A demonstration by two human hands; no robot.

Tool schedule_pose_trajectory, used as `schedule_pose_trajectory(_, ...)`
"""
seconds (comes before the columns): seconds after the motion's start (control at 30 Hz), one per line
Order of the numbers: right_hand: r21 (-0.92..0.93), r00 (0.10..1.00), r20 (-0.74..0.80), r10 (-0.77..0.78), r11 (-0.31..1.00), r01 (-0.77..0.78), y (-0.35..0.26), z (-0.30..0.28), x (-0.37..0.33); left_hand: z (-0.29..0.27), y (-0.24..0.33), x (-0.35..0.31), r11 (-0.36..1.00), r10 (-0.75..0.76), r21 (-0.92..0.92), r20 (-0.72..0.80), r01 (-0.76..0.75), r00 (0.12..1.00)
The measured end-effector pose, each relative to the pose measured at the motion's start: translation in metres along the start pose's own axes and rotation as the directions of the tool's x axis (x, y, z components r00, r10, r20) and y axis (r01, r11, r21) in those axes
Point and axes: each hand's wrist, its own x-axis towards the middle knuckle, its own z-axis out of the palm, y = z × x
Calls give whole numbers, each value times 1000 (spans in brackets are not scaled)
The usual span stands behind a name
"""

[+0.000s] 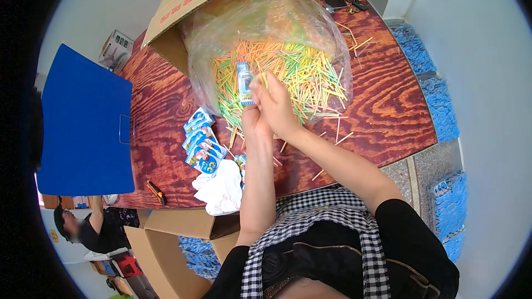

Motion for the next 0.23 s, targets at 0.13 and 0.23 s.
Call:
schedule_pose_trajectory(0.13, 105, 986, -163, 22, 994, -5, -22, -3, 20, 19, -12, -26, 998, -31, 56, 74, 27, 997)
schedule_pose_trajectory(0.23, 32, 994, -108, -25, 999, 28, -14, 1, 20, -1, -6, -17, 981, -110, -127, 264, 147, 958)
